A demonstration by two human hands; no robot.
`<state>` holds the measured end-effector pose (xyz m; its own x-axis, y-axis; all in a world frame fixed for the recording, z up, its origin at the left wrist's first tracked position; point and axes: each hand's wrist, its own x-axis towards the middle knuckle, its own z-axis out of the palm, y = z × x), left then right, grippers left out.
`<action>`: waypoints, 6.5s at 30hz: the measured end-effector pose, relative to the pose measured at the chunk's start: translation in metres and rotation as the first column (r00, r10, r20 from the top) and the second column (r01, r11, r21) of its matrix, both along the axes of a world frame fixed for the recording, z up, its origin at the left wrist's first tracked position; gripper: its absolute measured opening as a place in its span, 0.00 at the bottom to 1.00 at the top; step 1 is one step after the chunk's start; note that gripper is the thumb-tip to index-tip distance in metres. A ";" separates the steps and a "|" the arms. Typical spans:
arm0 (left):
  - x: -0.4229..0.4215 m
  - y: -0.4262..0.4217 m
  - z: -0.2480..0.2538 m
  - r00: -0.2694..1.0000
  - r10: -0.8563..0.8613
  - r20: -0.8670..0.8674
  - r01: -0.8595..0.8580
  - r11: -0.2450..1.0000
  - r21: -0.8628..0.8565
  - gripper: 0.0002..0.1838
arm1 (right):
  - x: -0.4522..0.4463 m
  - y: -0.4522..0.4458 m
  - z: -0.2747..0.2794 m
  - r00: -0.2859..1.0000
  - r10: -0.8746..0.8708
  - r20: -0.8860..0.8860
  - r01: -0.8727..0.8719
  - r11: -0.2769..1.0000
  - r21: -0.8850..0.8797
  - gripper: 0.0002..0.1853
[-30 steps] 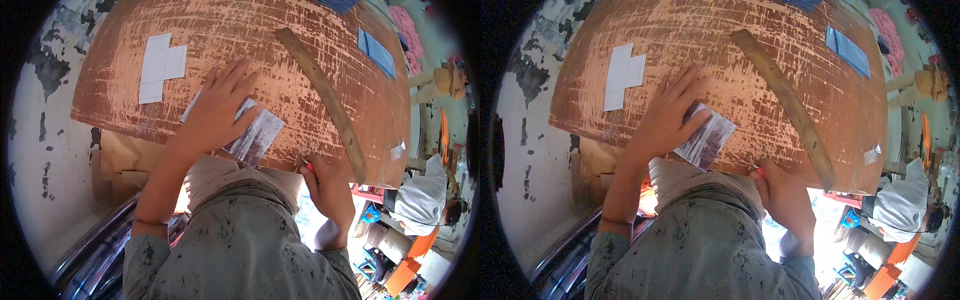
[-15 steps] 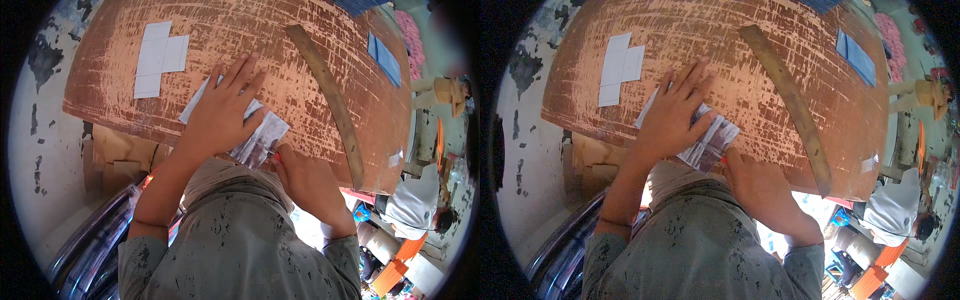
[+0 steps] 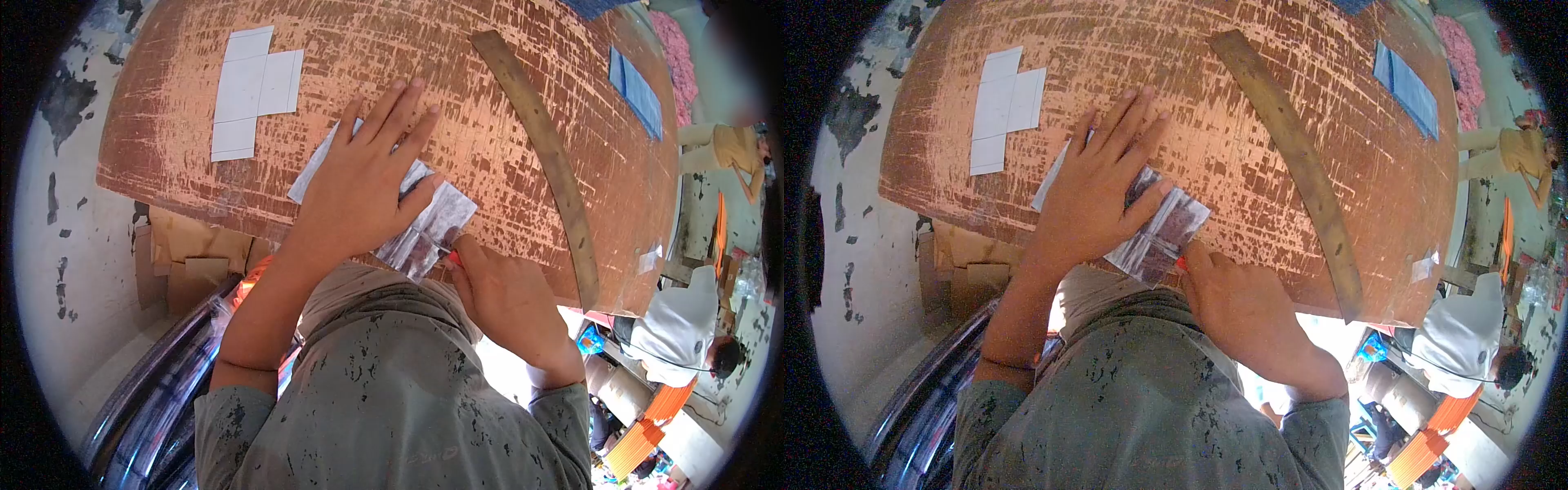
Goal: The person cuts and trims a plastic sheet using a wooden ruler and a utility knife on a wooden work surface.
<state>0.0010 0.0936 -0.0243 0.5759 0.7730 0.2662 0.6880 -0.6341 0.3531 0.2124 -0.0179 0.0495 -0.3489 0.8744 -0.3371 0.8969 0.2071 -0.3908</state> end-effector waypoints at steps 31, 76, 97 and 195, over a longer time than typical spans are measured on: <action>-0.003 0.004 -0.001 1.000 -0.009 -0.015 0.009 1.000 0.027 0.40 | 0.005 0.004 0.004 0.999 0.023 0.025 -0.020 0.994 -0.111 0.08; -0.002 0.002 -0.002 1.000 -0.005 0.021 0.005 0.999 0.035 0.40 | -0.004 0.000 0.001 0.998 -0.054 -0.015 0.053 0.997 -0.055 0.15; -0.002 0.003 -0.002 1.000 -0.004 -0.007 0.004 0.999 0.040 0.40 | -0.005 0.001 -0.001 0.997 -0.076 0.012 0.077 0.993 -0.087 0.12; -0.008 -0.002 0.001 1.000 0.021 0.008 -0.021 1.000 -0.010 0.45 | -0.016 0.007 0.007 0.997 -0.031 0.069 0.038 0.994 -0.099 0.15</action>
